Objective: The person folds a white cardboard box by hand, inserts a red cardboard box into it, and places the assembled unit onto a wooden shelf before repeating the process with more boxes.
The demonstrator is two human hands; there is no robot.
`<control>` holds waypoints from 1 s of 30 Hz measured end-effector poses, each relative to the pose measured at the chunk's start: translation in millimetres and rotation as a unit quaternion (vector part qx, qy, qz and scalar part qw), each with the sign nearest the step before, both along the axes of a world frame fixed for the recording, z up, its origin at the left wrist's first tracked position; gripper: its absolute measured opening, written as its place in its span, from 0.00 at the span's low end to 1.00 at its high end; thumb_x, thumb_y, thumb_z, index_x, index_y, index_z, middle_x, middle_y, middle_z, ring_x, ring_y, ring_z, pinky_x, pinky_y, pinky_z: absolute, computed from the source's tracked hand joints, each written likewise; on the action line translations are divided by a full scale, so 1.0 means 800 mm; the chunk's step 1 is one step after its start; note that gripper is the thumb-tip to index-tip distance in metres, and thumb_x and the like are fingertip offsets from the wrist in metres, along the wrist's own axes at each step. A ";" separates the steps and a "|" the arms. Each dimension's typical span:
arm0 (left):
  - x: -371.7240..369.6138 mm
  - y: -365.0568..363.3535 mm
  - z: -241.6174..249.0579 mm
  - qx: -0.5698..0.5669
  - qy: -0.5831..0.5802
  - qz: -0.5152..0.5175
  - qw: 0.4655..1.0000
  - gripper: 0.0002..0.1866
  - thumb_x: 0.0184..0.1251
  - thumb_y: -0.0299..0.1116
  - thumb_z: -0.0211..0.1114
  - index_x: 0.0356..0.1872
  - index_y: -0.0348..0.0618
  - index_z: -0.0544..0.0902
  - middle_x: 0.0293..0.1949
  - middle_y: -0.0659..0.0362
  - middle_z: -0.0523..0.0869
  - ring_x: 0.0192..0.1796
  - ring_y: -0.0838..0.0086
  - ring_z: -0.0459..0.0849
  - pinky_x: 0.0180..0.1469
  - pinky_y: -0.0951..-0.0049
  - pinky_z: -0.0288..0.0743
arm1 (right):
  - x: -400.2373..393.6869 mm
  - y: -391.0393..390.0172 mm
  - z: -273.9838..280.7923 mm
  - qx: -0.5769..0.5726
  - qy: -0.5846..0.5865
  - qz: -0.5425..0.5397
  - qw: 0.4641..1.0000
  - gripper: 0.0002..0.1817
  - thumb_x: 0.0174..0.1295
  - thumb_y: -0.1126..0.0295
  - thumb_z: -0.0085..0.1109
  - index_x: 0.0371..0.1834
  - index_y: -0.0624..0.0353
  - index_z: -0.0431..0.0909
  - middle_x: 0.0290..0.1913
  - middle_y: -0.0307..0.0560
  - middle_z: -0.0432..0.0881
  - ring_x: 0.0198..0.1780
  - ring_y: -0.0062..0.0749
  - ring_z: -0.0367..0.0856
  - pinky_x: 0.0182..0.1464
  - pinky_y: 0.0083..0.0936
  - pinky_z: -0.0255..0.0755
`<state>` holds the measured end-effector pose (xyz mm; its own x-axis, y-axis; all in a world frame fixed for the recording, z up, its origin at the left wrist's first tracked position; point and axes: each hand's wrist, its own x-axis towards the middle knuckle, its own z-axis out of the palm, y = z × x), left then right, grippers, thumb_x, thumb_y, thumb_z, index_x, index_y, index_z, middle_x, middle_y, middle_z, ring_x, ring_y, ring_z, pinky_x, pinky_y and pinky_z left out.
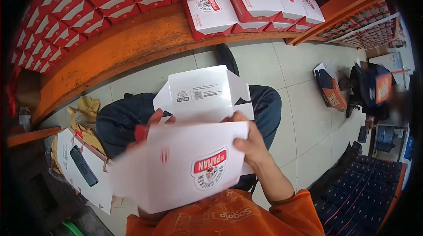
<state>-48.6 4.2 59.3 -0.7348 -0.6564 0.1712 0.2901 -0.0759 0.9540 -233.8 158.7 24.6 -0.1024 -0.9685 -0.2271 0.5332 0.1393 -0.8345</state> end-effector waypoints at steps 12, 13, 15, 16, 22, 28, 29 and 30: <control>0.033 0.100 0.006 0.121 0.019 0.101 0.987 0.62 0.36 0.51 0.79 0.73 0.32 0.58 0.71 0.43 0.61 0.75 0.56 0.59 0.74 0.61 0.51 | 0.042 -0.014 0.067 -0.240 0.665 -0.174 0.685 0.41 0.66 0.28 0.34 0.30 0.50 0.88 0.46 0.58 0.79 0.50 0.49 0.73 0.57 0.52 0.63; 0.035 0.097 0.006 0.121 0.018 0.103 0.987 0.62 0.36 0.51 0.79 0.73 0.32 0.58 0.71 0.43 0.61 0.75 0.56 0.59 0.74 0.61 0.51 | 0.041 -0.013 0.057 -0.240 0.664 -0.173 0.687 0.41 0.66 0.28 0.34 0.30 0.50 0.88 0.46 0.58 0.79 0.50 0.49 0.73 0.57 0.52 0.63; 0.038 0.085 0.004 0.055 -0.025 -0.027 0.998 0.60 0.36 0.48 0.80 0.72 0.31 0.59 0.71 0.43 0.61 0.75 0.55 0.59 0.74 0.62 0.52 | 0.038 -0.012 0.043 -0.380 0.477 -0.130 0.782 0.37 0.63 0.32 0.49 0.36 0.61 0.86 0.40 0.53 0.80 0.43 0.47 0.73 0.51 0.43 0.67; 0.042 0.080 0.001 0.016 -0.047 -0.097 0.994 0.58 0.36 0.47 0.80 0.71 0.33 0.62 0.72 0.44 0.60 0.75 0.55 0.60 0.73 0.62 0.55 | 0.045 -0.020 0.038 -0.400 0.394 -0.167 0.810 0.34 0.65 0.38 0.53 0.27 0.65 0.81 0.29 0.49 0.76 0.36 0.45 0.74 0.46 0.40 0.69; 0.044 0.078 -0.007 0.277 0.190 -0.029 0.942 0.35 0.61 0.52 0.63 0.65 0.40 0.69 0.65 0.43 0.72 0.68 0.56 0.70 0.70 0.57 0.62 | 0.021 -0.029 0.051 -0.117 0.343 -0.013 0.932 0.26 0.60 0.57 0.68 0.52 0.62 0.69 0.49 0.50 0.76 0.56 0.41 0.74 0.61 0.35 0.65; 0.145 0.039 -0.098 0.235 0.024 -0.022 0.971 0.31 0.69 0.45 0.62 0.67 0.46 0.61 0.57 0.52 0.77 0.61 0.64 0.77 0.62 0.58 0.72 | -0.023 0.007 0.027 -0.023 0.173 0.074 0.982 0.29 0.48 0.78 0.77 0.54 0.62 0.73 0.50 0.41 0.78 0.57 0.24 0.75 0.60 0.21 0.67; 0.116 0.043 -0.052 0.138 -0.112 0.007 0.984 0.37 0.59 0.33 0.71 0.67 0.47 0.61 0.54 0.56 0.77 0.56 0.70 0.78 0.60 0.68 0.70 | -0.023 0.008 0.015 -0.023 0.173 0.069 0.982 0.29 0.48 0.78 0.77 0.54 0.62 0.73 0.50 0.41 0.78 0.57 0.24 0.75 0.60 0.21 0.67; 0.094 0.052 -0.050 0.133 -0.156 0.066 0.977 0.39 0.54 0.29 0.71 0.67 0.47 0.61 0.52 0.58 0.78 0.55 0.72 0.77 0.59 0.70 0.70 | -0.020 0.010 0.006 -0.020 0.190 0.039 0.981 0.30 0.49 0.78 0.76 0.55 0.61 0.72 0.51 0.42 0.78 0.57 0.24 0.75 0.59 0.23 0.67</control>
<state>26.6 46.2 19.7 -0.6304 -0.7395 -0.2362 0.0127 -0.3141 0.9493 -249.9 166.8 29.0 -0.0977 -0.9841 -0.1485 0.1710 0.1304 -0.9766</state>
